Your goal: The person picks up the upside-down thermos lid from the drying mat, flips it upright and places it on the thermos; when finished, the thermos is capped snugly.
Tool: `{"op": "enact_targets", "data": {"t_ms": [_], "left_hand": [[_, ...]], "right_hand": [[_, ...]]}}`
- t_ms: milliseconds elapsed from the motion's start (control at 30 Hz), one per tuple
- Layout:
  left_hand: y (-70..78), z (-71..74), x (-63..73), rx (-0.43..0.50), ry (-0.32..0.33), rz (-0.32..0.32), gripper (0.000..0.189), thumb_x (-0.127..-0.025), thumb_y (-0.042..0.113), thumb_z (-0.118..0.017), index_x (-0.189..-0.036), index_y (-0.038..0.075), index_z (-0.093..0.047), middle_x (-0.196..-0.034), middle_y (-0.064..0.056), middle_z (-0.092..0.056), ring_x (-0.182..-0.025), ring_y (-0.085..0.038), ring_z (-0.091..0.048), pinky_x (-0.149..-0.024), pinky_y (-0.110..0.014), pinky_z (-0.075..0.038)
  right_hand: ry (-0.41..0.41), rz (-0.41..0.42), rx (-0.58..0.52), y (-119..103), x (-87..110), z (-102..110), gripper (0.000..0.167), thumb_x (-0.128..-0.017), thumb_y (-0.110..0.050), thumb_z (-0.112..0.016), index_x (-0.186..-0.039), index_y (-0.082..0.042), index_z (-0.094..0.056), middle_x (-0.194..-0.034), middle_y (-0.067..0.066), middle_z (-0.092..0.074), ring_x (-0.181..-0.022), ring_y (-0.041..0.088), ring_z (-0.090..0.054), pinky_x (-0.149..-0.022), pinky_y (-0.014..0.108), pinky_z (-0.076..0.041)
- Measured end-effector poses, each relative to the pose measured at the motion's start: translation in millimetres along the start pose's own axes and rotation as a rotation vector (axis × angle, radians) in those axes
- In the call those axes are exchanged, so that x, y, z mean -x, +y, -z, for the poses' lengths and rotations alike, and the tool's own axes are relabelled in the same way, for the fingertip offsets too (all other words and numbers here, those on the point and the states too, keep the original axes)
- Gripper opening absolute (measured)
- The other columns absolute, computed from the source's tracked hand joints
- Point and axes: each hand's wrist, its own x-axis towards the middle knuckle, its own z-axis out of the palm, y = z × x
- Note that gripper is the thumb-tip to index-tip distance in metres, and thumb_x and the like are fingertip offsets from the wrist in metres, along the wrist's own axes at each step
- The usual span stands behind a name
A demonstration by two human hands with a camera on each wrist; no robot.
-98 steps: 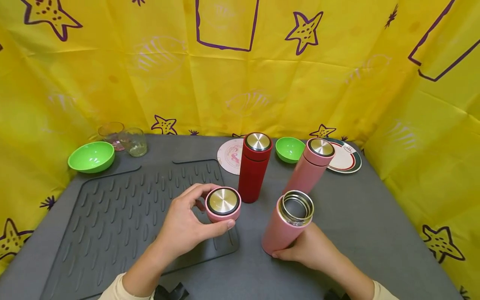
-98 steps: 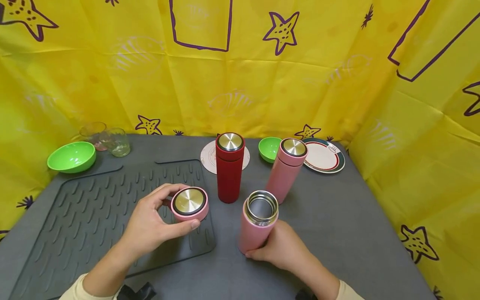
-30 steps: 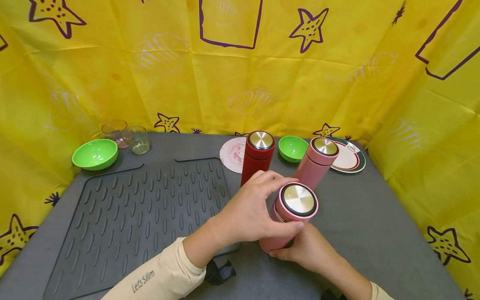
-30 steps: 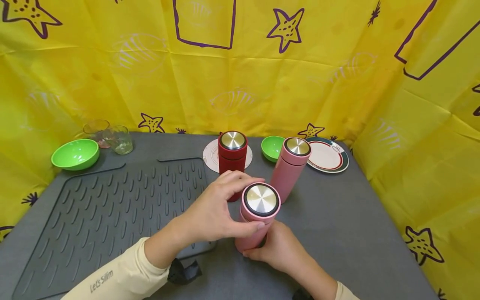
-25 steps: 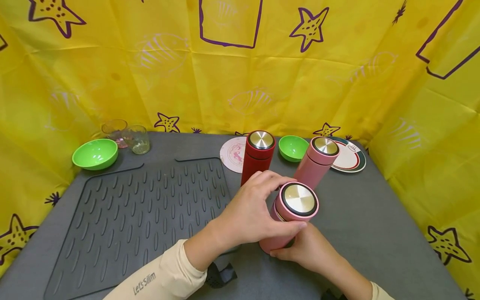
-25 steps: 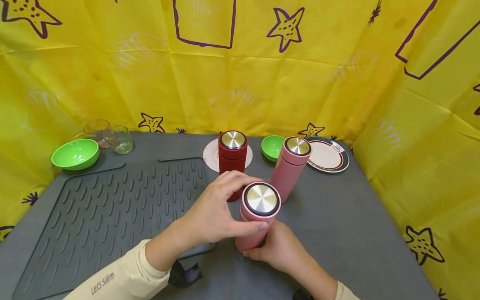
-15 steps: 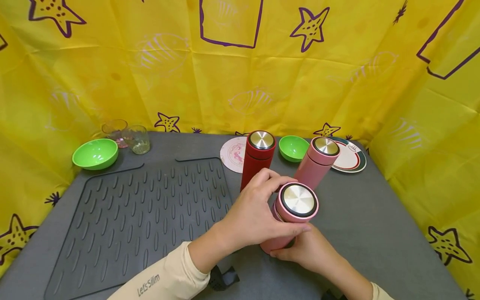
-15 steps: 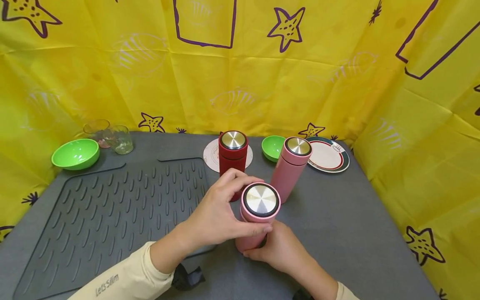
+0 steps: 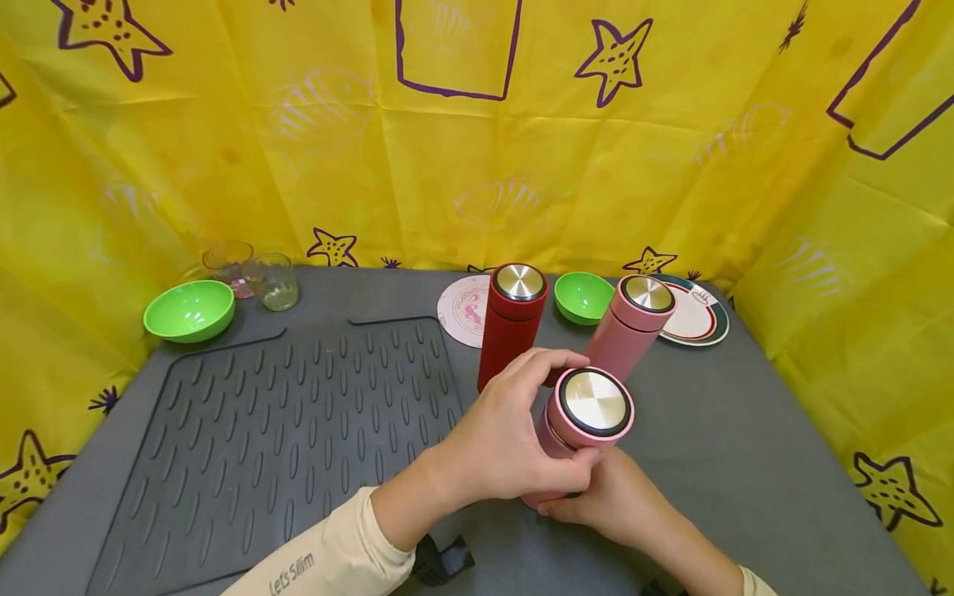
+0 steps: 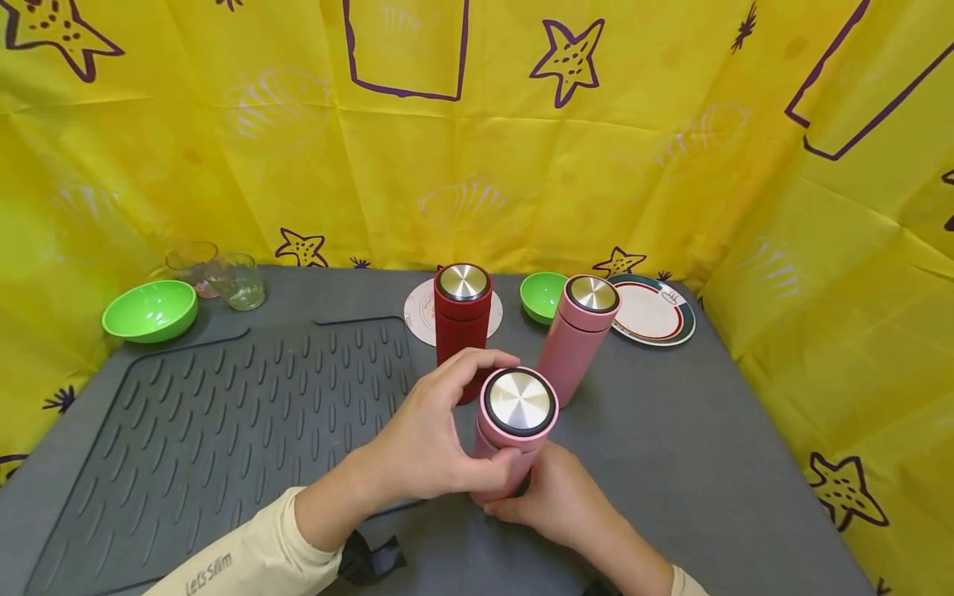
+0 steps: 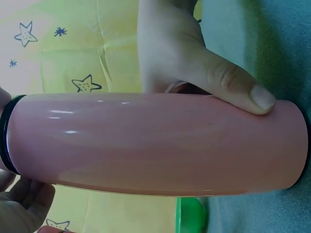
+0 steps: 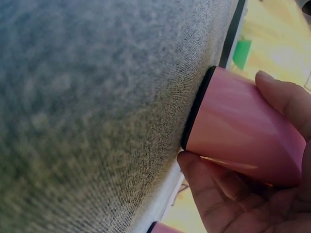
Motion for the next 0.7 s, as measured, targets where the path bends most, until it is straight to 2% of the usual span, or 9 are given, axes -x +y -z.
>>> {"op": "enact_targets", "data": {"t_ms": [200, 333, 467, 700], "left_hand": [[-1.6, -3.7, 1.4, 0.013, 0.013, -0.040, 0.067, -0.070, 0.022, -0.080, -0.130, 0.010, -0.052, -0.124, 0.004, -0.055, -0.116, -0.008, -0.048, -0.096, -0.026, -0.043], [-2.5, -8.8, 1.9, 0.023, 0.057, -0.023, 0.071, -0.069, 0.026, -0.086, -0.130, 0.012, -0.052, -0.123, 0.006, -0.055, -0.116, -0.007, -0.048, -0.095, -0.026, -0.044], [-5.7, -11.5, 1.3, 0.023, 0.078, -0.017, 0.072, -0.069, 0.025, -0.088, -0.131, 0.014, -0.054, -0.123, 0.006, -0.058, -0.114, -0.007, -0.050, -0.093, -0.026, -0.045], [-8.3, -8.5, -1.4, 0.026, -0.002, -0.052, 0.075, -0.072, 0.022, -0.082, -0.139, 0.013, -0.050, -0.122, 0.005, -0.060, -0.113, -0.009, -0.048, -0.093, -0.025, -0.044]], "right_hand": [[0.007, 0.049, -0.028, 0.8, 0.9, -1.0, 0.055, -0.065, -0.026, -0.093, -0.110, -0.022, -0.062, -0.098, -0.013, -0.065, -0.085, 0.010, -0.061, -0.077, 0.029, -0.051], [0.010, 0.075, -0.024, 1.6, 0.3, -1.4, 0.055, -0.065, -0.026, -0.093, -0.110, -0.023, -0.061, -0.100, -0.013, -0.065, -0.087, 0.010, -0.061, -0.076, 0.029, -0.052], [0.018, 0.052, 0.025, 2.2, 0.5, -1.4, 0.058, -0.063, -0.026, -0.094, -0.111, -0.025, -0.060, -0.102, -0.016, -0.063, -0.090, 0.008, -0.060, -0.080, 0.028, -0.050], [0.000, 0.016, 0.021, 1.1, 0.3, -0.7, 0.053, -0.063, -0.024, -0.094, -0.106, -0.025, -0.063, -0.096, -0.016, -0.065, -0.085, 0.008, -0.060, -0.077, 0.029, -0.051]]}}
